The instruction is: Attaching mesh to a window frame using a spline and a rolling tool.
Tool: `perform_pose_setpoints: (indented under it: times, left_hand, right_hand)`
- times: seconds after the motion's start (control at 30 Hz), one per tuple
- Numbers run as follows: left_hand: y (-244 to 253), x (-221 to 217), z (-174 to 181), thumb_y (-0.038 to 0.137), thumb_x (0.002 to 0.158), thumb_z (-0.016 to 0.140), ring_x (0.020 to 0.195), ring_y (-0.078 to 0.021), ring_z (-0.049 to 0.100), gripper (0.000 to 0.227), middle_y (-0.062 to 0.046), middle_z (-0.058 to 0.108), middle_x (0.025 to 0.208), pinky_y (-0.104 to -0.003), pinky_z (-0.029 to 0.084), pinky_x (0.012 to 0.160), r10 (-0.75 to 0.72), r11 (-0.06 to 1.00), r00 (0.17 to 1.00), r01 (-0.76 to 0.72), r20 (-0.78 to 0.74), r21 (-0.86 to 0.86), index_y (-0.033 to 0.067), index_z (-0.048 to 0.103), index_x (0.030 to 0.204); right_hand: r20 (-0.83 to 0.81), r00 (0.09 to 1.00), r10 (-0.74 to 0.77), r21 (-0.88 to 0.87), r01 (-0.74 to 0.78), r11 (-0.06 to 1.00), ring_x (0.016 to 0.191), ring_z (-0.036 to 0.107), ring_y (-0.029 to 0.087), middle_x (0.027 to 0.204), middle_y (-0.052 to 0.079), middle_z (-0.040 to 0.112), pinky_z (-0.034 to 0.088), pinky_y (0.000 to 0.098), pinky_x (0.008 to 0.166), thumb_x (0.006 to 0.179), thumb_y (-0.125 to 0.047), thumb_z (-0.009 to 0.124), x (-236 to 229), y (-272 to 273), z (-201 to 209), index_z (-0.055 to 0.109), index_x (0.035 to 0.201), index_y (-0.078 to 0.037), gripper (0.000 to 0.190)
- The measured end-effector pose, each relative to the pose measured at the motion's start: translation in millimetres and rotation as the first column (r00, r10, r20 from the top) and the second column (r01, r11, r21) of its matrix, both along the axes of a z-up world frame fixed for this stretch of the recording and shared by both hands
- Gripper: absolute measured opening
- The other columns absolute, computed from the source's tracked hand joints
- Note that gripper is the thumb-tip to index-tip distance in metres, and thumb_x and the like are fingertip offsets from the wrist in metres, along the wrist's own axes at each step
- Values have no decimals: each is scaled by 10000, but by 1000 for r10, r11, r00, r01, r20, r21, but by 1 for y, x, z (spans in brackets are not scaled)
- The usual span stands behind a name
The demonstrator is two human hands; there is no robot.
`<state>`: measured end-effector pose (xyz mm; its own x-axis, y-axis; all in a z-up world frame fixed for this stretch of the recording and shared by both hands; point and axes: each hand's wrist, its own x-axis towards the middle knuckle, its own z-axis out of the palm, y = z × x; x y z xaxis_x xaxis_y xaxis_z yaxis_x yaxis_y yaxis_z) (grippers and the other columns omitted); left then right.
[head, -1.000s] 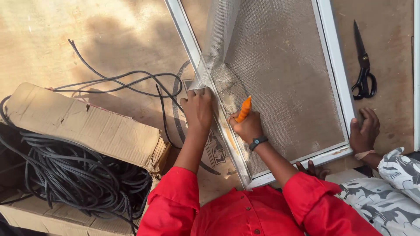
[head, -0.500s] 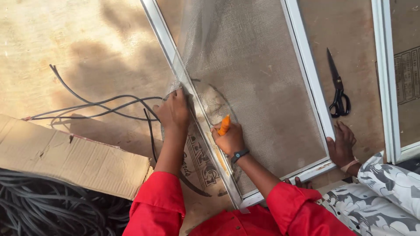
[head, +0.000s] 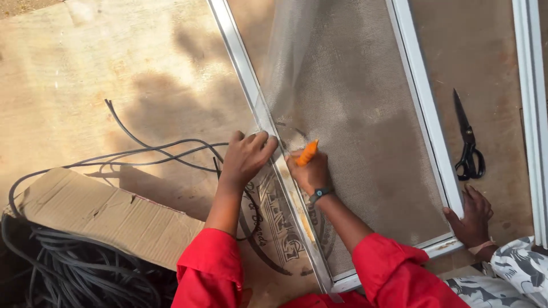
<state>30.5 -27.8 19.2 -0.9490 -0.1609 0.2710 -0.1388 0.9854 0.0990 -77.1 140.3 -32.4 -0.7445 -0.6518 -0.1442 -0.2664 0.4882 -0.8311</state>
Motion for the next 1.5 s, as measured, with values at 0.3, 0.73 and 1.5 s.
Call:
perform_pose_setpoints:
  times: [0.3,0.73,1.5]
  left_hand:
    - [-14,-9,-12,173,884,724,1106,-165,483,601,45,388,1319,-492,479,925,-290,915,937,213,-193,-341,380,410,1353]
    - [-50,-30,-87,10,807,699,557,-154,520,118,-88,652,692,-378,363,522,785,-381,520,-21,335,924,-94,716,859]
    - [-99,-40,-31,136,699,855,597,-253,649,249,-145,691,662,-390,508,637,903,56,370,-605,218,795,-4,649,694]
  right_hand:
    - [12,996,85,36,-86,996,729,773,257,774,117,773,595,356,681,855,-203,761,-2,21,7,759,831,-22,183]
    - [10,1000,16,23,-16,1000,678,758,239,738,106,769,600,342,683,849,-183,784,-24,-42,12,779,845,-30,153]
    - [-87,993,76,-4,-77,997,675,773,210,731,99,776,611,328,662,803,-198,787,-62,-99,3,799,828,-41,160]
